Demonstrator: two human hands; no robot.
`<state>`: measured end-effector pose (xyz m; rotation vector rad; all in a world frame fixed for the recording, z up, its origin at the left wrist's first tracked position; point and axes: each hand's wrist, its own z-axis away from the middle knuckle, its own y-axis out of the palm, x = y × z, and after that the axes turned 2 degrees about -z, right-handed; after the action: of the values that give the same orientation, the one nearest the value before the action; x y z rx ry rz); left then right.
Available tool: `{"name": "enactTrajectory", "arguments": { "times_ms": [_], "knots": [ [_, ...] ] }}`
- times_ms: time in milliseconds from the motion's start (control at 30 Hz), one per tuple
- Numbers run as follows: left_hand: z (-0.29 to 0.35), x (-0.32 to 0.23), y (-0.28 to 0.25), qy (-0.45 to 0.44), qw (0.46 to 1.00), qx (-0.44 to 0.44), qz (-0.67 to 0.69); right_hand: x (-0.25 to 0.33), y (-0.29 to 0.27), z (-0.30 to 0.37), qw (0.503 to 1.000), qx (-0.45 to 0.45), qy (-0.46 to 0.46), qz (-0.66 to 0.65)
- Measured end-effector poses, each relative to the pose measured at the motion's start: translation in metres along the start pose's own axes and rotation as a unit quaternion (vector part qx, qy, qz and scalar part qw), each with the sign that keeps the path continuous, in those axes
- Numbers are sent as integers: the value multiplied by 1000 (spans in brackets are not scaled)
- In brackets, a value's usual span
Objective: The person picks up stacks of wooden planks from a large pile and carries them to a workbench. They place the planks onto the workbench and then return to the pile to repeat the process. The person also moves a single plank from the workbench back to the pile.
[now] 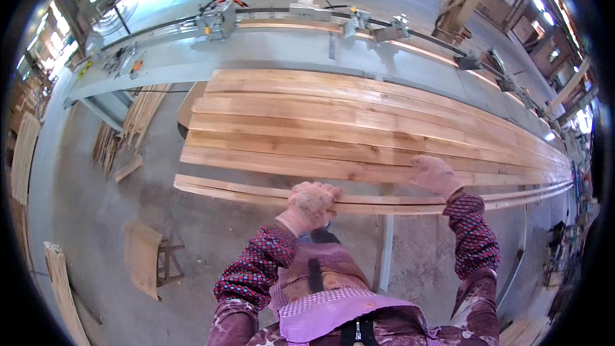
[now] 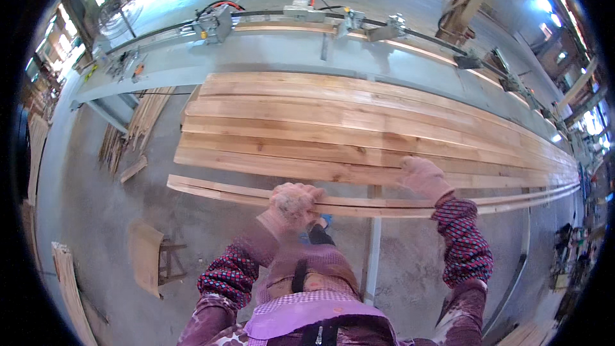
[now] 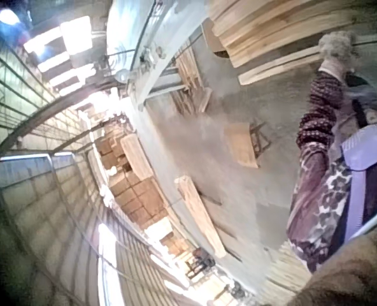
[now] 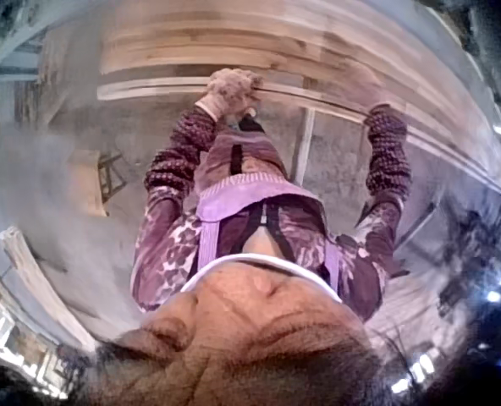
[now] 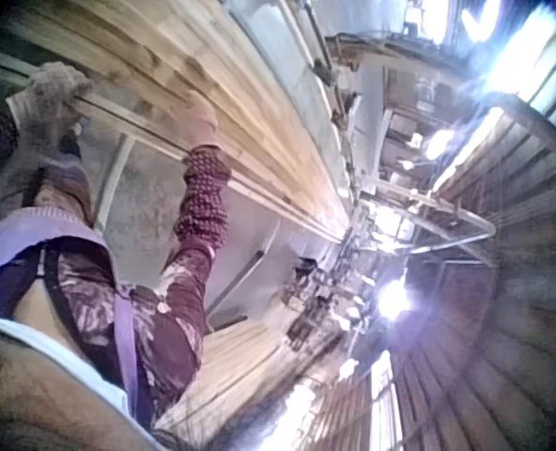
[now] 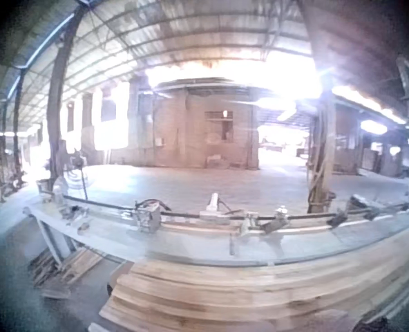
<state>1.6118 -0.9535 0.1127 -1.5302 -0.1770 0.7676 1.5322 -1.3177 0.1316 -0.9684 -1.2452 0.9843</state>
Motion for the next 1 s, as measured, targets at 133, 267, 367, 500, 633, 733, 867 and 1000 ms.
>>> {"name": "enactTrajectory", "arguments": {
  "times_ms": [133, 267, 367, 500, 633, 733, 867, 1000],
  "knots": [
    [-10, 5, 26, 32, 994, -107, -5, -18, 38, 2, 952, -77, -69, 288],
    [-15, -6, 16, 42, 993, -91, -61, -24, 62, -1, 922, -39, -20, 384],
    [-12, 0, 14, 86, 961, -232, -127, -33, 34, -2, 978, 42, -44, 199],
    [-17, 2, 3, 63, 960, -199, -186, -14, -19, -13, 954, 296, -29, 45],
    [-29, 2, -4, -2, 996, 24, -85, -15, -31, -25, 964, 252, 51, -71],
    [-41, 1, -15, -38, 996, 54, -66, -19, -5, -27, 996, 55, -14, 68],
    [-41, 8, -7, -11, 998, 34, -48, -13, 27, -27, 926, -23, -77, 368],
    [-36, 13, 8, 61, 988, -109, -92, -20, 46, -29, 920, -39, -62, 385]
  ]
}}
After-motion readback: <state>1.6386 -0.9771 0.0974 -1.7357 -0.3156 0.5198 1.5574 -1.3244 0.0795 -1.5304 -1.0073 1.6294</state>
